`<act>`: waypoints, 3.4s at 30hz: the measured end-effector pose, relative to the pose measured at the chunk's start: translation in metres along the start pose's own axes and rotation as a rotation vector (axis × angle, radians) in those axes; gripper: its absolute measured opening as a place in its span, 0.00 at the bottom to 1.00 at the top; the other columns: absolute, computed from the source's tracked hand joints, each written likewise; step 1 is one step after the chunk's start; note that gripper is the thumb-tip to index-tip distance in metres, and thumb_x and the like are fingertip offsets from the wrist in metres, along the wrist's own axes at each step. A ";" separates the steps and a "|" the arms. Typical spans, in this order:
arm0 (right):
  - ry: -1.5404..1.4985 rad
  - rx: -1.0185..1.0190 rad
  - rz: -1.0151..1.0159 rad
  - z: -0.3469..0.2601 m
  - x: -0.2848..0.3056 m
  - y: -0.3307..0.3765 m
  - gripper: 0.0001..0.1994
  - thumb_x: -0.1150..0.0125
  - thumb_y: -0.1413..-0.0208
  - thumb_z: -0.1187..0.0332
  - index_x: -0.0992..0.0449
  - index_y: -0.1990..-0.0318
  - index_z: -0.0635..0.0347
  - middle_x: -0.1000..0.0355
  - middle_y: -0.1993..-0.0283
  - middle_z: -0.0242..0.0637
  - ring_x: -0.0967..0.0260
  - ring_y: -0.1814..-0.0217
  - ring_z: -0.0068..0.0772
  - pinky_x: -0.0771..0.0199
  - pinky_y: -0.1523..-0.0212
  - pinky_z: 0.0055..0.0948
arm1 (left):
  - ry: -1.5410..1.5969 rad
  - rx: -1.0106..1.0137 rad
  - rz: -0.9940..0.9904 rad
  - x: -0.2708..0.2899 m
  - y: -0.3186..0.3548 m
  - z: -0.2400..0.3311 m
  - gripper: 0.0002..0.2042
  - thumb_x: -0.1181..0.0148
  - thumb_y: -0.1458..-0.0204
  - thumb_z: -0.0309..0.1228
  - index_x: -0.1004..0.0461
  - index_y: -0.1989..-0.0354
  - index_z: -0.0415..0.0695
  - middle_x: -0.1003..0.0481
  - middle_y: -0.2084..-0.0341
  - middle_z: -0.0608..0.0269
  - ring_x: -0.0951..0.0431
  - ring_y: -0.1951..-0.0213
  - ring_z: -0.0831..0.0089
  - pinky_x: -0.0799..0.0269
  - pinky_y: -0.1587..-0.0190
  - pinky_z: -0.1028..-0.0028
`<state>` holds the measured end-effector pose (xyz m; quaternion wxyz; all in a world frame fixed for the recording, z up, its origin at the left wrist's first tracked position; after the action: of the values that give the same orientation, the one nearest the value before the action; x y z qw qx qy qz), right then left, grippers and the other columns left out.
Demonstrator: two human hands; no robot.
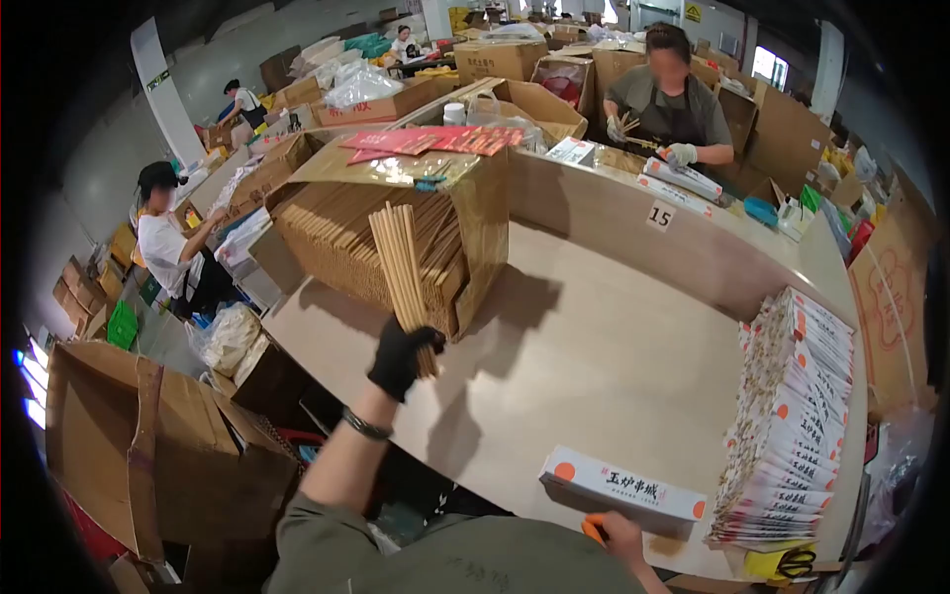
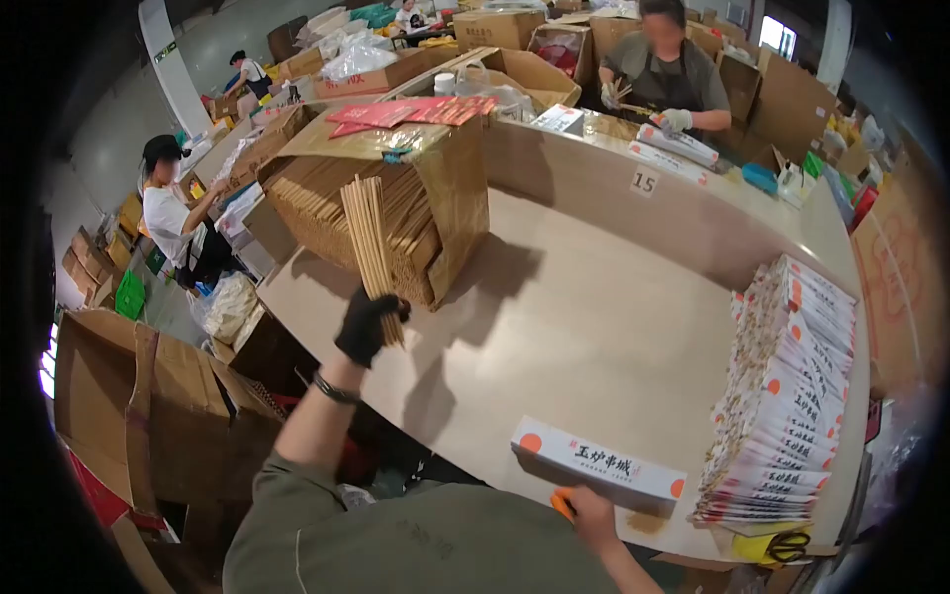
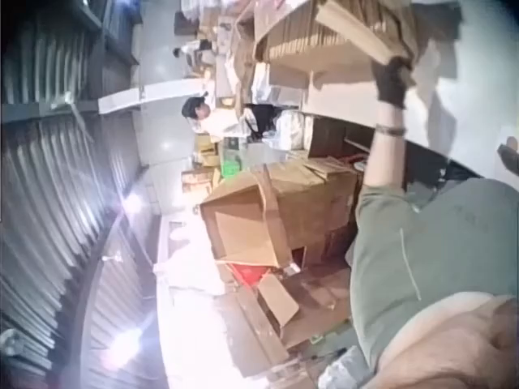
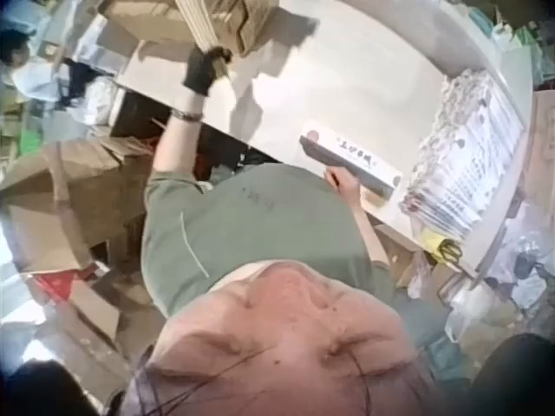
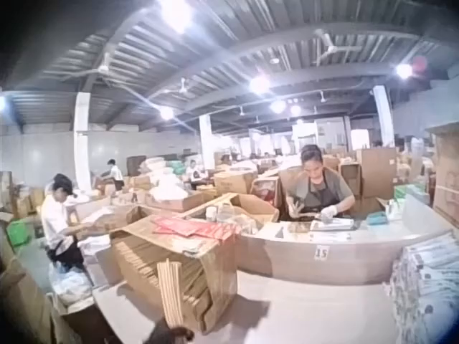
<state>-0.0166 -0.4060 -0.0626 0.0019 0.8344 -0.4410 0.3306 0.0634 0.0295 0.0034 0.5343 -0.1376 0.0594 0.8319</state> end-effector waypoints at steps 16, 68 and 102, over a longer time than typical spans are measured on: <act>-0.491 0.008 0.118 -0.096 -0.048 -0.157 0.24 0.34 0.49 0.65 0.31 0.47 0.66 0.29 0.58 0.42 0.35 0.48 0.32 0.39 0.40 0.34 | -0.628 -0.186 -0.442 -0.126 0.170 -0.106 0.16 0.42 0.48 0.35 0.29 0.54 0.40 0.24 0.62 0.55 0.24 0.60 0.57 0.28 0.58 0.68; -0.239 -0.314 0.129 -0.008 0.055 -0.080 0.06 0.32 0.54 0.75 0.25 0.73 0.66 0.35 0.75 0.31 0.38 0.73 0.23 0.39 0.72 0.23 | -0.702 0.485 -0.091 -0.024 0.163 -0.052 0.13 0.31 0.58 0.27 0.22 0.64 0.36 0.21 0.74 0.61 0.23 0.70 0.76 0.28 0.66 0.75; 0.756 1.151 0.870 -0.298 0.117 -0.054 0.02 0.48 0.47 0.72 0.29 0.68 0.56 0.37 0.64 0.33 0.37 0.56 0.26 0.37 0.70 0.25 | -0.252 0.424 -0.074 -0.119 0.139 -0.162 0.22 0.43 0.49 0.48 0.26 0.52 0.45 0.26 0.62 0.53 0.28 0.54 0.67 0.35 0.53 0.66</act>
<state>-0.0949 -0.3707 0.2510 -0.4070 0.2906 -0.4562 0.7361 0.0106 -0.1727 -0.1233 0.5845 0.0803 0.1605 0.7913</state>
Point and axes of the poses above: each hand's wrist, its own y-axis away from the middle knuckle, its own x-axis out of the back of the hand, z = x × y, the point moved 7 cm from there along -y, towards the middle knuckle
